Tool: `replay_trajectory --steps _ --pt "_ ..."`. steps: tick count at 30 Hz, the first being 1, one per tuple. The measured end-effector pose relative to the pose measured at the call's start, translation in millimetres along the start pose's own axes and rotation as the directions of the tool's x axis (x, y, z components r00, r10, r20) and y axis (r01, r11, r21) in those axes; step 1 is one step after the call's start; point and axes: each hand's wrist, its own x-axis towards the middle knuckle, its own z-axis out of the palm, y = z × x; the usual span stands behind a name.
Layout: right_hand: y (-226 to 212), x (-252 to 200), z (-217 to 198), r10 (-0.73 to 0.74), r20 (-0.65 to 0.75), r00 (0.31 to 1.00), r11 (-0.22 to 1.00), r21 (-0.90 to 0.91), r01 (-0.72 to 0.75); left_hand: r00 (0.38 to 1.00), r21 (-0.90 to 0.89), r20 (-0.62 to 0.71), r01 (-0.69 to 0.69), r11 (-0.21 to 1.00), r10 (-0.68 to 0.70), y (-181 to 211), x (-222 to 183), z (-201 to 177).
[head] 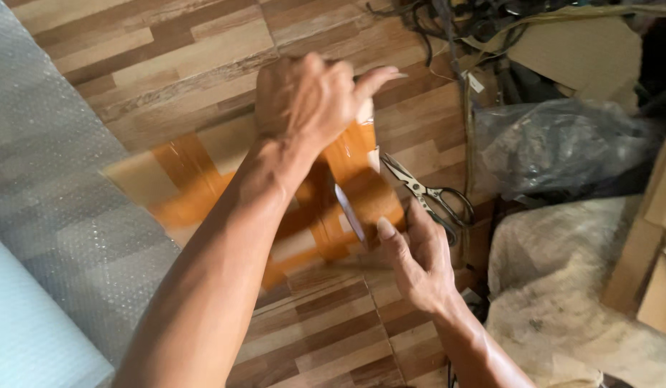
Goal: The person applies multiple strips of brown adhesive tape to a cardboard box by hand, cuts the tape using scissors, and finishes by applying a red fragile security tape across the center.
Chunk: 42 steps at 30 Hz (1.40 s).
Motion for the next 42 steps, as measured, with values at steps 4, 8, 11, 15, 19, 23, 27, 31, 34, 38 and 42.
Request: replay_trajectory --steps 4,8,11,15,19,23,27,31,34,38,42 --pt "41.5 -22.2 0.2 0.238 0.023 0.971 0.96 -0.155 -0.232 0.965 0.091 -0.26 0.048 0.995 -0.023 -52.9 -32.3 34.6" --pt "79.4 -69.0 -15.8 0.268 0.016 0.963 0.937 -0.235 -0.257 0.905 0.141 0.254 0.315 0.939 -0.342 -77.7 -68.2 53.1" --pt "96.7 -101.0 -29.0 0.515 -0.003 0.857 0.846 -0.162 -0.508 0.911 0.032 0.17 0.375 0.926 -0.375 -98.9 -84.0 64.0" --pt "110.9 -114.6 -36.2 0.248 0.113 0.962 0.926 -0.319 -0.201 0.87 0.093 0.216 0.434 0.896 -0.444 -117.4 -97.9 77.5" --pt "120.4 -103.7 -30.7 0.564 -0.052 0.824 0.734 -0.425 -0.53 0.906 0.301 0.212 0.297 0.906 -0.367 -119.0 -103.1 87.3" --pt "110.8 -89.4 -24.8 0.643 0.003 0.765 0.673 -0.48 -0.563 0.91 0.291 0.205 0.295 0.91 -0.361 -116.8 -98.9 88.7" --pt "109.6 -64.4 -15.8 0.706 -0.059 0.706 0.605 -0.468 -0.644 0.839 0.242 0.308 0.387 0.89 -0.449 -109.9 -94.3 88.1" --pt "110.2 -37.8 -8.2 0.758 -0.02 0.651 0.569 -0.467 -0.677 0.982 0.53 -0.135 0.183 0.828 -0.13 -87.0 -91.9 74.0" --pt "102.4 -31.6 -7.7 0.643 0.044 0.765 0.716 -0.391 -0.579 0.758 -0.342 0.328 0.652 0.677 -0.564 -47.3 -113.6 52.9" --pt "98.2 -35.2 -4.4 0.641 0.01 0.767 0.693 -0.438 -0.573 0.819 0.091 0.562 0.074 0.993 -0.113 19.5 -153.8 17.7" --pt "102.8 -39.3 -4.6 0.669 0.021 0.743 0.687 -0.398 -0.608 0.653 0.158 0.751 -0.317 0.935 0.095 73.0 -188.2 -41.6"
